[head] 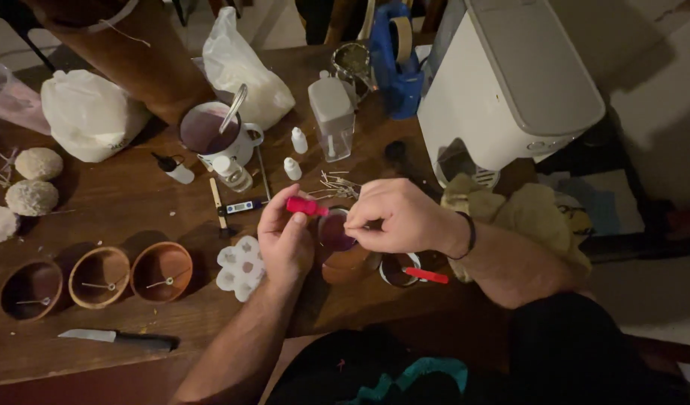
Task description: Adding red liquid dye to a container of melted wax and stirring it thoroughly with a spoon.
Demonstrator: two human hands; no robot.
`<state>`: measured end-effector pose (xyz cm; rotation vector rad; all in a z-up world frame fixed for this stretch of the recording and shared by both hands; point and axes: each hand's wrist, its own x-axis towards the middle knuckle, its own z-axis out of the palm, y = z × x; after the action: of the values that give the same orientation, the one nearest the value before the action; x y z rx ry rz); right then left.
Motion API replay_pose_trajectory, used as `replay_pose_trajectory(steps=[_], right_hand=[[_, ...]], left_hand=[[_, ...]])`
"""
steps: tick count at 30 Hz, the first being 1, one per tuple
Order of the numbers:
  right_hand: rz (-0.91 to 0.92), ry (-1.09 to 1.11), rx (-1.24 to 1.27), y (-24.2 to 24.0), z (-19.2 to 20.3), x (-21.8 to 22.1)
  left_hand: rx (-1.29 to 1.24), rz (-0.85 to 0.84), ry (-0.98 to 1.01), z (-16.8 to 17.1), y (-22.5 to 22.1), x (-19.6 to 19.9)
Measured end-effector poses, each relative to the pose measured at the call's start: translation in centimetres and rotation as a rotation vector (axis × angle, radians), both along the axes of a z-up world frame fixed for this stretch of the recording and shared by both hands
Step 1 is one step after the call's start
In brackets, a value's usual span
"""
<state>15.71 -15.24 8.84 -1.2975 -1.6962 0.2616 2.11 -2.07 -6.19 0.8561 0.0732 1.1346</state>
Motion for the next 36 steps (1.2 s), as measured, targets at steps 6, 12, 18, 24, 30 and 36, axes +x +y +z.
replay_pose_trajectory(steps=[6, 12, 18, 24, 30, 36], right_hand=[[-0.076, -0.063, 0.04, -0.1, 1.3, 0.4], [-0.001, 0.02, 0.003, 0.0, 1.0, 0.0], [-0.056, -0.051, 0.037, 0.0, 1.2, 0.5], [-0.001, 0.002, 0.009, -0.1, 1.0, -0.1], [-0.05, -0.058, 0.05, 0.0, 0.9, 0.5], [-0.005, -0.015, 0.026, -0.1, 0.6, 0.0]], left_hand=[[0.051, 0.02, 0.042, 1.0, -0.3, -0.1], [0.021, -0.001, 0.031, 1.5, -0.6, -0.2], [0.045, -0.007, 0.023, 1.6, -0.7, -0.3], [0.058, 0.007, 0.036, 1.9, -0.8, -0.3], [0.064, -0.013, 0.019, 1.4, -0.2, -0.2], [0.047, -0.019, -0.002, 1.6, -0.5, -0.2]])
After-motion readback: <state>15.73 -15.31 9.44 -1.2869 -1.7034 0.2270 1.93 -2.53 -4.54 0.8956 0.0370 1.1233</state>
